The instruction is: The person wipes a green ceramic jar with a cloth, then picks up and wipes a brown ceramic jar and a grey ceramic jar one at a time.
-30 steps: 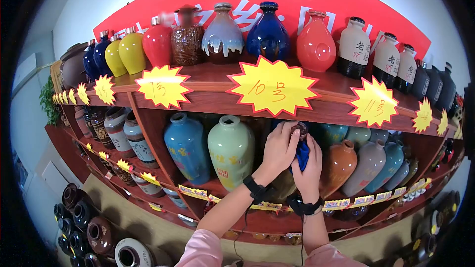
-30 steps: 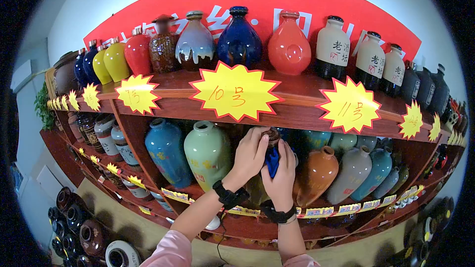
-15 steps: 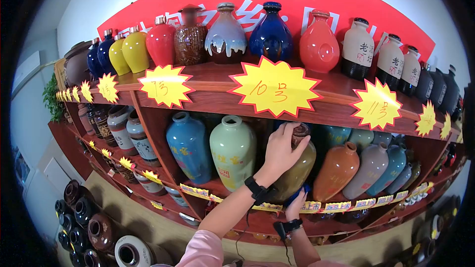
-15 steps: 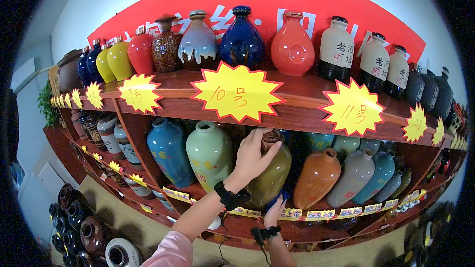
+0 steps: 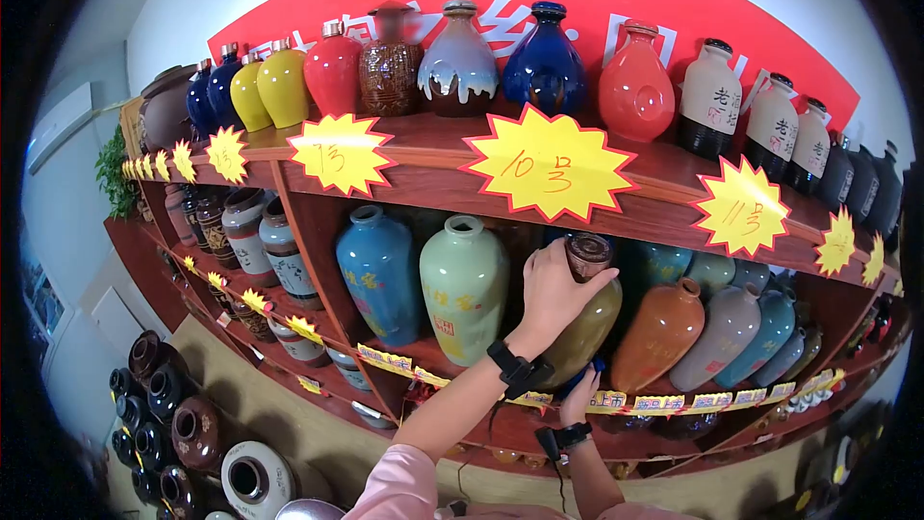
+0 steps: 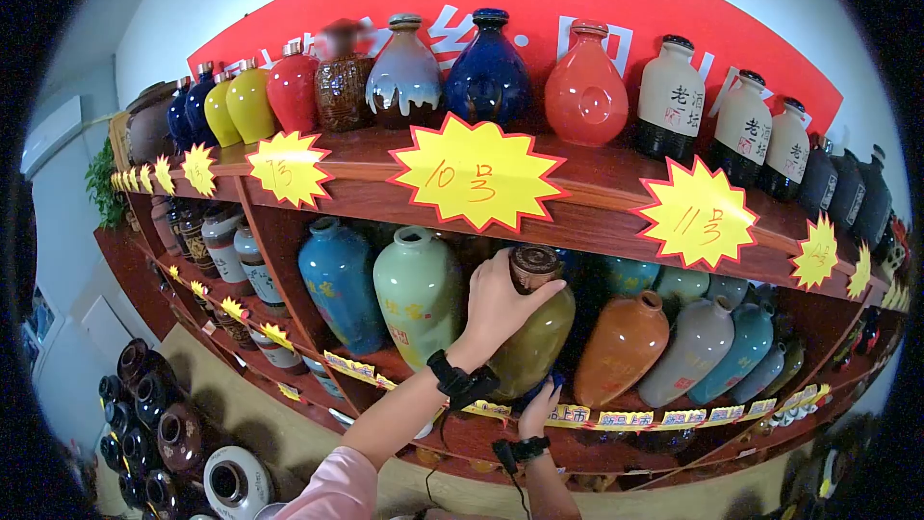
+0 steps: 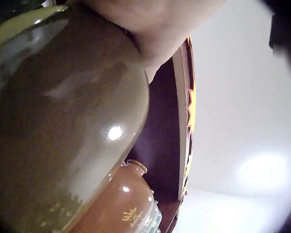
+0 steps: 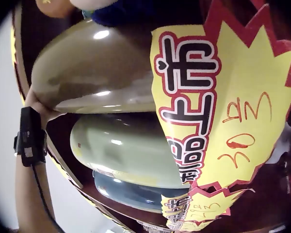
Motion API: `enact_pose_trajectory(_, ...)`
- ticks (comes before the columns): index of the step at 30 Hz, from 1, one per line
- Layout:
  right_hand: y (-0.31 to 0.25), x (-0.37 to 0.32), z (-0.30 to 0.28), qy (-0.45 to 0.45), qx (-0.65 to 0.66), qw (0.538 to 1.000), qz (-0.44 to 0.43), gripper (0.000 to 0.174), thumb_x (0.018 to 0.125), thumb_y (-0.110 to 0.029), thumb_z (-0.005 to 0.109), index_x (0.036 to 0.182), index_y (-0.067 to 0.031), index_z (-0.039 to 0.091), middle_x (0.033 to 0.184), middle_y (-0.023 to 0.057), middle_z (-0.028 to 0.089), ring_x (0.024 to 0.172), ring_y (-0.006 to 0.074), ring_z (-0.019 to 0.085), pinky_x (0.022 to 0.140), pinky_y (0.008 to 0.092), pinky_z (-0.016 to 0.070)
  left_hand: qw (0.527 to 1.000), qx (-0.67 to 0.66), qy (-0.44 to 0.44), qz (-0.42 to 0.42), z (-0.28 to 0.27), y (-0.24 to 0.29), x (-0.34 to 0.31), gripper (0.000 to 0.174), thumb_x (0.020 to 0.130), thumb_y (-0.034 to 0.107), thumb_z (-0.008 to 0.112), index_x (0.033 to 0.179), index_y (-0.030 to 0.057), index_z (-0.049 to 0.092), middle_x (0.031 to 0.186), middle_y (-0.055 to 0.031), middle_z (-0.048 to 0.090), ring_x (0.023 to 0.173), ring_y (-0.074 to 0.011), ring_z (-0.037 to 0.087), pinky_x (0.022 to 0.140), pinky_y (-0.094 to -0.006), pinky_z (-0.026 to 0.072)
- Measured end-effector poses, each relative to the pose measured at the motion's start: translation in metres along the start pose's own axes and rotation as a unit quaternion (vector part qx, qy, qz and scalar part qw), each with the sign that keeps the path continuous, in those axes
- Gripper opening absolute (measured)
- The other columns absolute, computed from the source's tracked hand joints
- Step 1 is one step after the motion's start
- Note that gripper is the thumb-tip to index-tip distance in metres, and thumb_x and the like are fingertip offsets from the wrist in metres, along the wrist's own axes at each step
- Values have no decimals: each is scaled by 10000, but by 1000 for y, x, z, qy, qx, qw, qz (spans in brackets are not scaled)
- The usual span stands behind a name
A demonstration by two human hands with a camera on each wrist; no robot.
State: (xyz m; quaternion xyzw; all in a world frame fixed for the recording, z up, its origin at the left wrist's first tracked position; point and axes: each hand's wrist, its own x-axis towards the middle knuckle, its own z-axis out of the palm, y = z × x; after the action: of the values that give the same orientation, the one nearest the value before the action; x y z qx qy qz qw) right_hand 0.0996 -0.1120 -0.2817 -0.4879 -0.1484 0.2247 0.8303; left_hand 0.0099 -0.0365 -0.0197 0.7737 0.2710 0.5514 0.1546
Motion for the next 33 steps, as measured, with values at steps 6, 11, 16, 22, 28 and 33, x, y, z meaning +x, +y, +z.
enact_pose_trajectory(6, -6, -1, 4, -17, 67, 998, 2, 471, 994, -288, 423, 1335, 35, 460, 1314, 134, 510, 1178, 245, 493, 1040, 347, 366, 999, -13, 11, 29, 0, -8, 4, 649, 726, 429, 792, 1108, -55, 588, 999, -209, 672, 978, -390, 621, 1009, -488, 394)
enact_pose_trajectory(11, -2, 8, 0, -25, 113, 993, 34, 388, 987, -261, 432, 1269, -3, 501, 1252, 99, 551, 1129, 238, 522, 1009, 354, 393, 993, -86, -48, 65, -8, -25, 14, 583, 717, 330, 819, 1116, -42, 611, 1010, -196, 676, 955, -343, 647, 915, -417, 485)
enact_pose_trajectory(16, 3, 10, -4, -29, 131, 990, 33, 370, 977, -250, 454, 1255, -13, 510, 1239, 94, 558, 1123, 238, 529, 992, 362, 405, 957, -231, -167, 60, -16, -33, 23, 562, 723, 254, 835, 1142, -44, 606, 1049, -168, 682, 977, -236, 659, 893, -346, 507)
enact_pose_trajectory(22, 4, 9, -1, -14, 109, 994, 10, 343, 982, -269, 450, 1233, -47, 522, 1209, 82, 570, 1109, 228, 546, 974, 363, 431, 938, -290, -185, 41, -19, -33, 26, 561, 745, 250, 824, 1167, -40, 598, 1096, -152, 677, 999, -195, 649, 920, -325, 497)
enact_pose_trajectory(28, 6, 10, -2, -11, 104, 995, 0, 339, 984, -286, 448, 1216, -56, 535, 1178, 85, 589, 1073, 227, 568, 961, 361, 445, 989, -110, -80, 49, -11, -12, 10, 683, 727, 292, 799, 1247, -12, 477, 1031, -197, 667, 974, -353, 657, 891, -418, 508)
enact_pose_trajectory(33, 11, 11, -4, 5, 65, 998, -23, 354, 977, -294, 460, 1216, -44, 537, 1174, 89, 589, 1067, 223, 566, 948, 350, 445, 991, -112, -54, 53, -4, -12, 8, 700, 729, 328, 789, 1257, 15, 453, 1030, -191, 665, 968, -380, 646, 908, -458, 477)
